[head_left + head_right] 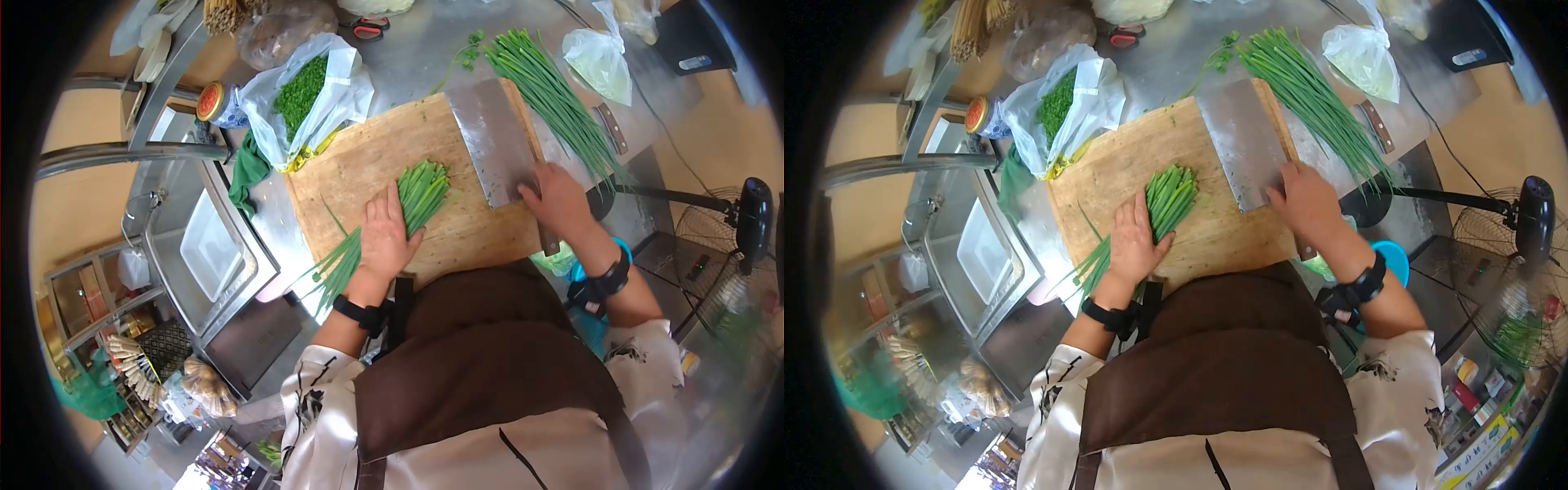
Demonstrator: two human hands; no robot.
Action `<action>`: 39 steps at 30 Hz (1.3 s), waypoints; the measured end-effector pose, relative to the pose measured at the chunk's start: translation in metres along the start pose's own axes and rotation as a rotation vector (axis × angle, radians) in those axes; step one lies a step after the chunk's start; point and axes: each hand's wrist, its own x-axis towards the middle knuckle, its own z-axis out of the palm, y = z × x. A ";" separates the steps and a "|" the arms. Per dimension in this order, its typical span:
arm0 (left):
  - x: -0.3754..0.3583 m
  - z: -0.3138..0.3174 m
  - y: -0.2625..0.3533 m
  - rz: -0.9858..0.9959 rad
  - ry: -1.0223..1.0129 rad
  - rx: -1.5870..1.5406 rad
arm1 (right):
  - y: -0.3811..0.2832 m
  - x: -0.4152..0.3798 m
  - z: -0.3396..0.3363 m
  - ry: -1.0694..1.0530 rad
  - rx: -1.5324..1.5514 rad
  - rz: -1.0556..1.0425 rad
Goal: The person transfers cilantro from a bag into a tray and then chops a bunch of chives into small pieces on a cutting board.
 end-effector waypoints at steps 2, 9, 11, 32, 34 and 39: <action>-0.002 -0.004 0.003 -0.006 0.026 -0.013 | 0.003 -0.023 0.018 0.029 -0.046 0.040; -0.002 -0.012 0.020 -0.119 0.029 -0.044 | 0.032 -0.037 0.047 0.056 0.232 0.118; -0.002 -0.015 0.019 -0.130 0.018 -0.028 | 0.038 -0.030 0.038 -0.163 0.718 0.270; 0.005 0.005 0.021 -0.071 0.096 -0.049 | -0.039 -0.053 0.031 -0.008 0.205 -0.260; 0.007 -0.004 0.024 -0.063 0.135 -0.033 | -0.034 -0.050 0.030 -0.007 0.160 -0.247; 0.022 -0.016 0.018 0.096 0.233 -0.091 | -0.031 -0.045 0.024 -0.072 0.154 -0.195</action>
